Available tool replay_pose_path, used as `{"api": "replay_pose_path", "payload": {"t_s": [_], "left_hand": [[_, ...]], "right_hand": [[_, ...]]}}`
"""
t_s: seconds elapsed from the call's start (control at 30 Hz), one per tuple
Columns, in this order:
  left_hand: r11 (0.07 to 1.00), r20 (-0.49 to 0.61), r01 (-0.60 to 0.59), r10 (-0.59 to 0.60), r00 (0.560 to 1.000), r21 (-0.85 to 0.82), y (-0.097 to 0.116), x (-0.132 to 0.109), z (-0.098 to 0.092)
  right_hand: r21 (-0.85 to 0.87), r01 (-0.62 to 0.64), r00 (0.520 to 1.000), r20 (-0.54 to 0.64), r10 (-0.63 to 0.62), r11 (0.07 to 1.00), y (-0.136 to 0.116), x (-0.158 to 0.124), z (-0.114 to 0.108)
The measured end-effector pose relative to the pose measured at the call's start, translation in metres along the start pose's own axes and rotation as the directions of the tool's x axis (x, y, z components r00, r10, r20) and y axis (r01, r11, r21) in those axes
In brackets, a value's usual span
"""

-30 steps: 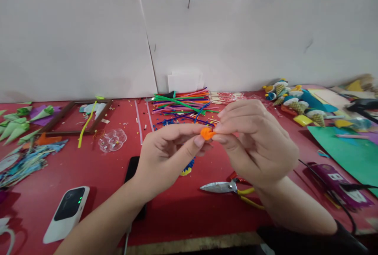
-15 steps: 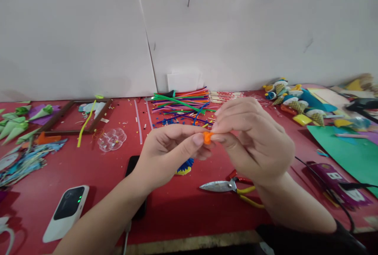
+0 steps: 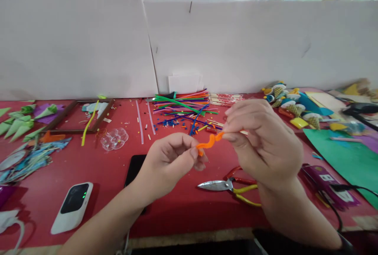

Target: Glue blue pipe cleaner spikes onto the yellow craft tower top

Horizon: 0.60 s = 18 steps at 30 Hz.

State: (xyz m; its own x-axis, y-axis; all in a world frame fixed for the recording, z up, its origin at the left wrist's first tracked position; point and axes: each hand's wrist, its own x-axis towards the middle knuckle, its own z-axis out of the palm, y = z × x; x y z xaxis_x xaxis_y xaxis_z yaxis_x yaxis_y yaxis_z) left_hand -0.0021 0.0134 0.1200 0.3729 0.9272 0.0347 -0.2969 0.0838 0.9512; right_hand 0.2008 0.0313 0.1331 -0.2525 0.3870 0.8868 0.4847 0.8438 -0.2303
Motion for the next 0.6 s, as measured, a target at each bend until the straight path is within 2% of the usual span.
{"api": "replay_pose_path", "payload": {"t_s": [0.1,0.17,0.23,0.27,0.3,0.37,0.47,0.53,0.6], "left_hand": [[0.994,-0.013,0.042,-0.041,0.999,0.100,-0.009,-0.019,-0.005],[0.975,0.010,0.042,-0.045,0.999,0.218,-0.024,-0.033,-0.007],[0.916,0.051,-0.011,-0.011,0.999,0.402,-0.047,-0.047,-0.009],[0.856,0.078,-0.072,0.037,0.996,0.512,-0.060,-0.052,-0.010],[0.764,0.123,-0.147,0.090,0.988,0.628,-0.073,-0.056,-0.011],[0.505,0.218,-0.298,0.213,0.952,0.810,-0.097,-0.061,-0.013],[0.074,0.418,-0.463,0.323,0.849,0.884,-0.121,-0.061,-0.018],[-0.040,0.489,-0.506,0.332,0.806,0.862,-0.127,-0.060,-0.023],[-0.078,0.522,-0.527,0.324,0.789,0.846,-0.128,-0.058,-0.027]], "right_hand": [[-0.040,0.043,0.989,0.146,-0.037,0.998,0.001,-0.009,-0.010],[-0.038,0.112,0.965,0.241,-0.100,0.993,0.004,-0.023,-0.011],[-0.030,0.165,0.925,0.351,-0.144,0.986,0.006,-0.045,-0.007],[-0.028,0.169,0.897,0.418,-0.142,0.985,0.005,-0.057,-0.005],[-0.027,0.147,0.866,0.487,-0.116,0.989,0.004,-0.070,-0.001],[-0.007,0.058,0.805,0.592,-0.042,0.998,-0.002,-0.093,0.005],[0.065,-0.107,0.751,0.659,0.038,0.992,-0.014,-0.116,0.012],[0.081,-0.225,0.718,0.687,0.109,0.971,-0.020,-0.124,0.015],[0.089,-0.347,0.673,0.717,0.182,0.934,-0.021,-0.130,0.017]]}}
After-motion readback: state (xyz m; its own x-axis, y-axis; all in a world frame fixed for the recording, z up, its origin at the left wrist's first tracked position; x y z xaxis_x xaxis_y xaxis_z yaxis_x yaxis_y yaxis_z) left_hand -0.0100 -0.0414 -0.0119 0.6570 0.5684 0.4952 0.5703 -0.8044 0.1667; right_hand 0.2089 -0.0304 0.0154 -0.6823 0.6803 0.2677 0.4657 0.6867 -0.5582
